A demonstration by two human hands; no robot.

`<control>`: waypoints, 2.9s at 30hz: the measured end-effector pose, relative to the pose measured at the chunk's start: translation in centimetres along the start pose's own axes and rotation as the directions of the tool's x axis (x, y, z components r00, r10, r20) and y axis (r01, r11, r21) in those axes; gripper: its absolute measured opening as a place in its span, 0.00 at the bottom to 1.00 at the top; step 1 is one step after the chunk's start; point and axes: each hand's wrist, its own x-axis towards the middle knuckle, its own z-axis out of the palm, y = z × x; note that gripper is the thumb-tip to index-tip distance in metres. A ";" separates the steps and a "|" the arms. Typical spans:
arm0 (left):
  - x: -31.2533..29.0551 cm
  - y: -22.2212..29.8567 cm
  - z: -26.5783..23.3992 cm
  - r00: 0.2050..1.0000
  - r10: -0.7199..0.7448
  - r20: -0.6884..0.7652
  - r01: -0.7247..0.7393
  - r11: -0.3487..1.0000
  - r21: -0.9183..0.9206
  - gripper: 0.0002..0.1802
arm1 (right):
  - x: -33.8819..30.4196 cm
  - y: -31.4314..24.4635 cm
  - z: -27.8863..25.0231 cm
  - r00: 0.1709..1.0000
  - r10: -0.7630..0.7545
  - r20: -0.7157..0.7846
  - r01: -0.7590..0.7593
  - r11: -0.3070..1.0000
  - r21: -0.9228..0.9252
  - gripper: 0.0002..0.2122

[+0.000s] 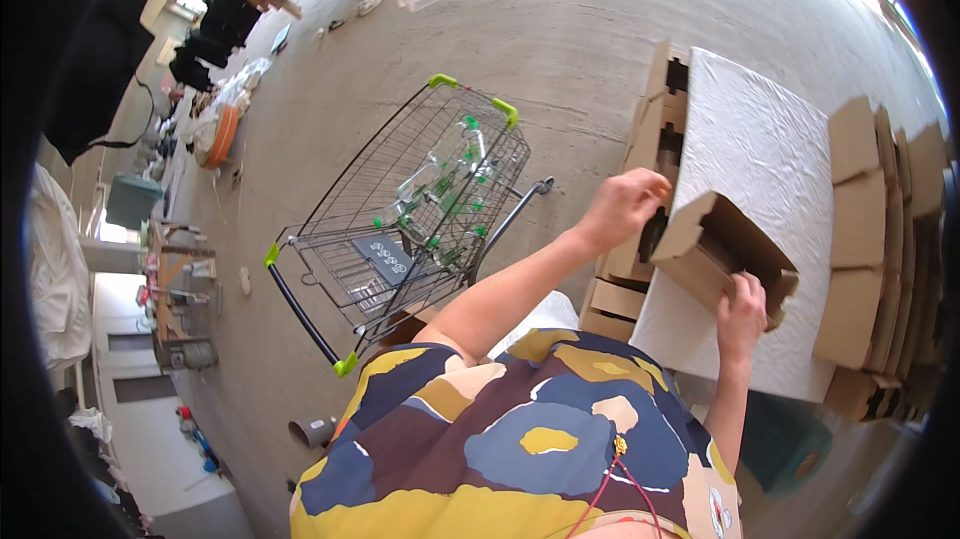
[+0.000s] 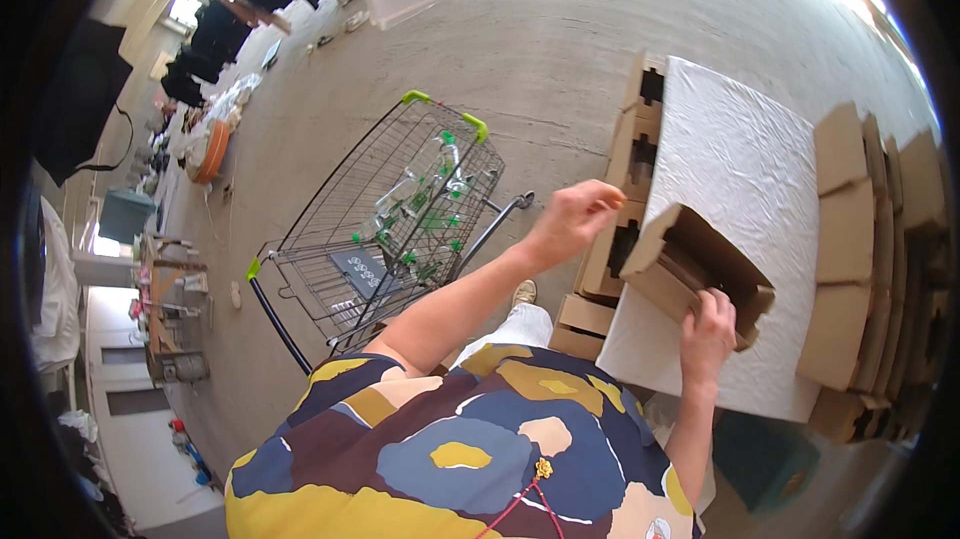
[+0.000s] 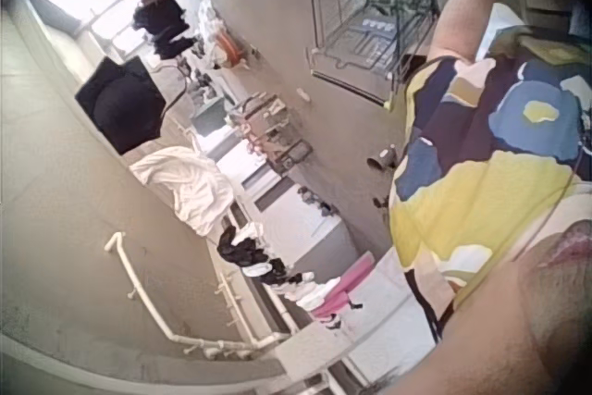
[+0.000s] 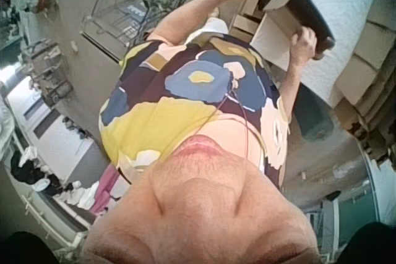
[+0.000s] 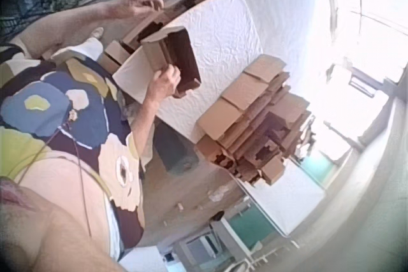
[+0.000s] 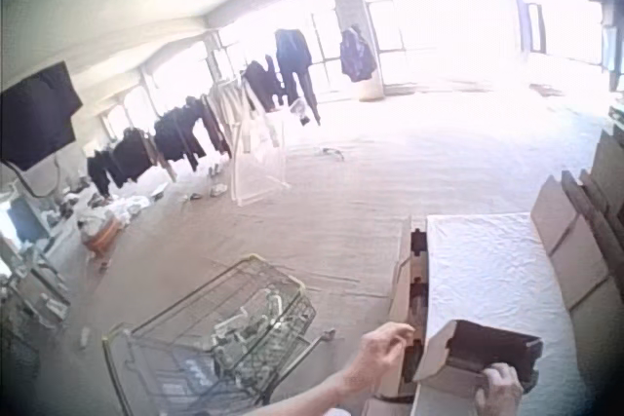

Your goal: The person takes plastic bottles from a shopping cart and places two of them inside a cardboard box, then closes the box and moves it to a stack on the side.

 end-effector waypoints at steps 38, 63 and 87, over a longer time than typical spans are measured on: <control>-6.8 -53.2 -25.9 0.311 -0.949 0.055 0.845 0.249 -0.474 0.21 | 2.8 -10.4 4.6 0.964 0.247 0.096 -0.200 0.917 -0.345 0.18; 1.2 4.1 -7.2 0.810 -0.042 0.585 0.324 0.863 -0.387 0.43 | -3.3 -1.0 -0.6 0.992 -0.111 -0.059 0.108 0.993 -0.045 0.13; 5.5 -2.9 18.4 0.141 -0.451 0.881 -0.415 0.781 0.466 0.19 | -3.8 1.4 1.4 0.960 -0.157 -0.233 0.151 0.988 -0.045 0.12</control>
